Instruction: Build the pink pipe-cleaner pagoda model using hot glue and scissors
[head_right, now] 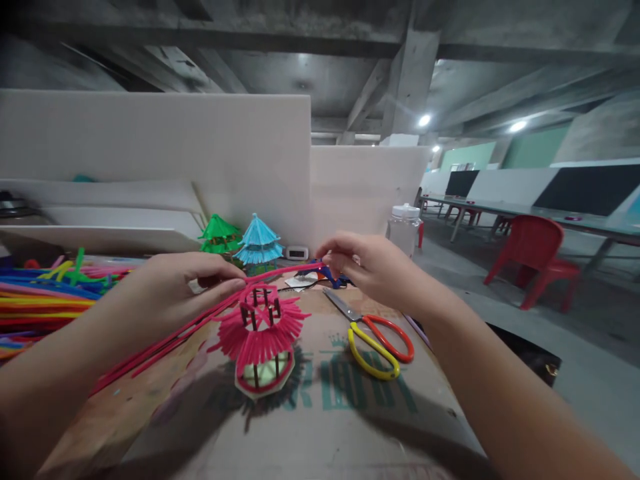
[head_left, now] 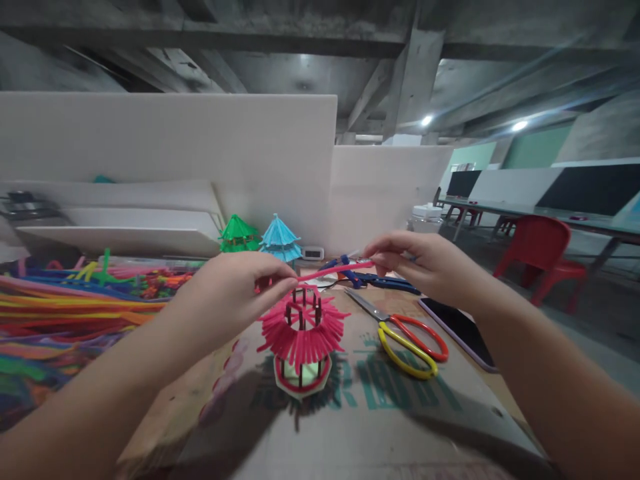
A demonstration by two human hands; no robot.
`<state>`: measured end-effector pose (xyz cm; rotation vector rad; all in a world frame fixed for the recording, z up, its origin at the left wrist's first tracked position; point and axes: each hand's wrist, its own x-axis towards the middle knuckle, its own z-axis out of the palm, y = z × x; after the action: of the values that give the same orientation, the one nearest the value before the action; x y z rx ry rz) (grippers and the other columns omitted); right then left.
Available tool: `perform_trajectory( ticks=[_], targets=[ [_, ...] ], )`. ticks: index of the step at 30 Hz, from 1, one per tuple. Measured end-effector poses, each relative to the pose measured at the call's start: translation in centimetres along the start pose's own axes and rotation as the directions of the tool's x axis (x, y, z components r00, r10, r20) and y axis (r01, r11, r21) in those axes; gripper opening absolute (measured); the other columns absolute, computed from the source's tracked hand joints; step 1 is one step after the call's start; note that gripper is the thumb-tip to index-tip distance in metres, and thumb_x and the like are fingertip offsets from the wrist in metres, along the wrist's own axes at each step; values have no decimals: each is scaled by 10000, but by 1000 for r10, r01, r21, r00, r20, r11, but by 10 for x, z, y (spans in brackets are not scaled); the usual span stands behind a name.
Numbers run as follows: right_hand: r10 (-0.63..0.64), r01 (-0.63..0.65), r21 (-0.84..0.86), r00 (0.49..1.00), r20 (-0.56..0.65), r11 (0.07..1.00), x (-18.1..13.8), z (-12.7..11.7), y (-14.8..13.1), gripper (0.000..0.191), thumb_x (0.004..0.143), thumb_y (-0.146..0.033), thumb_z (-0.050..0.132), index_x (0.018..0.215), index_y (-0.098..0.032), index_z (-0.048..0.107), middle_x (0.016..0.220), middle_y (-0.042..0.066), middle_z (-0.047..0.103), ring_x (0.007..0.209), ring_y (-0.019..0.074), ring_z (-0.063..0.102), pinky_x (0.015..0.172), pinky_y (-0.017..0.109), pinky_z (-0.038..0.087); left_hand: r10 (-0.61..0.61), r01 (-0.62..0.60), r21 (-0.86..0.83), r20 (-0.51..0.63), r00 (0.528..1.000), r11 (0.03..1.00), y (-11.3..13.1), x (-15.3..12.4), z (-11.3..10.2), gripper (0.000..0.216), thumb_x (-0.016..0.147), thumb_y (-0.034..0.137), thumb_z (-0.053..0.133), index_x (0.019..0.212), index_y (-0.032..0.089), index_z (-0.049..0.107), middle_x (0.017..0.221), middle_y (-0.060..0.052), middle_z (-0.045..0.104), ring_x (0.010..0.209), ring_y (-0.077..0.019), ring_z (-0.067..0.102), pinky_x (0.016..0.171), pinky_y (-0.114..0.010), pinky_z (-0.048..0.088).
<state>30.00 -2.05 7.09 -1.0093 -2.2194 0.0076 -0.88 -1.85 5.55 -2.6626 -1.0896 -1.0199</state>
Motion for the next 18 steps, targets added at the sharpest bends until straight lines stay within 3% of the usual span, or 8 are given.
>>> perform_trajectory(
  ticks=[3, 5, 9, 12, 18],
  targets=[
    [-152, 134, -308, 988, -35, 942, -1, 8, -13, 191, 1007, -193, 584, 992, -189, 775, 867, 68, 799, 771, 199, 691, 705, 320, 448, 84, -71, 119, -107, 991, 990, 6, -4, 10, 261, 1006, 297, 582, 886, 205, 795, 804, -15, 792, 697, -174, 692, 616, -282, 466],
    [-286, 252, -393, 958, -31, 884, -4, 19, -25, 178, 1025, -193, 598, 994, -176, 773, 881, 76, 809, 777, 216, 697, 729, 337, 447, 203, -170, 186, -171, 964, 968, 11, -7, 17, 236, 1020, 239, 581, 890, 183, 770, 794, -21, 771, 723, -182, 684, 659, -299, 480],
    [-450, 380, -398, 888, -95, 835, -12, 45, -44, 198, 1057, -164, 567, 994, -143, 753, 881, 80, 800, 758, 211, 691, 689, 333, 433, 373, -315, 252, -236, 897, 915, 22, -11, 27, 189, 1015, 137, 582, 873, 166, 704, 749, -14, 701, 718, -175, 637, 675, -306, 466],
    [-540, 445, -428, 832, -129, 787, -15, 59, -51, 259, 1066, -116, 501, 942, -134, 728, 825, 74, 772, 708, 201, 659, 646, 336, 406, 401, -339, 270, -226, 888, 901, 27, -13, 30, 173, 1007, 113, 571, 881, 171, 675, 764, -16, 687, 712, -176, 607, 669, -312, 448],
    [-538, 431, -476, 836, -109, 767, -14, 61, -47, 270, 1066, -116, 479, 897, -155, 686, 735, 44, 713, 632, 181, 594, 609, 323, 360, 388, -320, 307, -197, 900, 896, 27, -13, 28, 230, 984, 107, 543, 771, 177, 590, 705, -15, 609, 670, -175, 563, 622, -312, 399]
  ],
)
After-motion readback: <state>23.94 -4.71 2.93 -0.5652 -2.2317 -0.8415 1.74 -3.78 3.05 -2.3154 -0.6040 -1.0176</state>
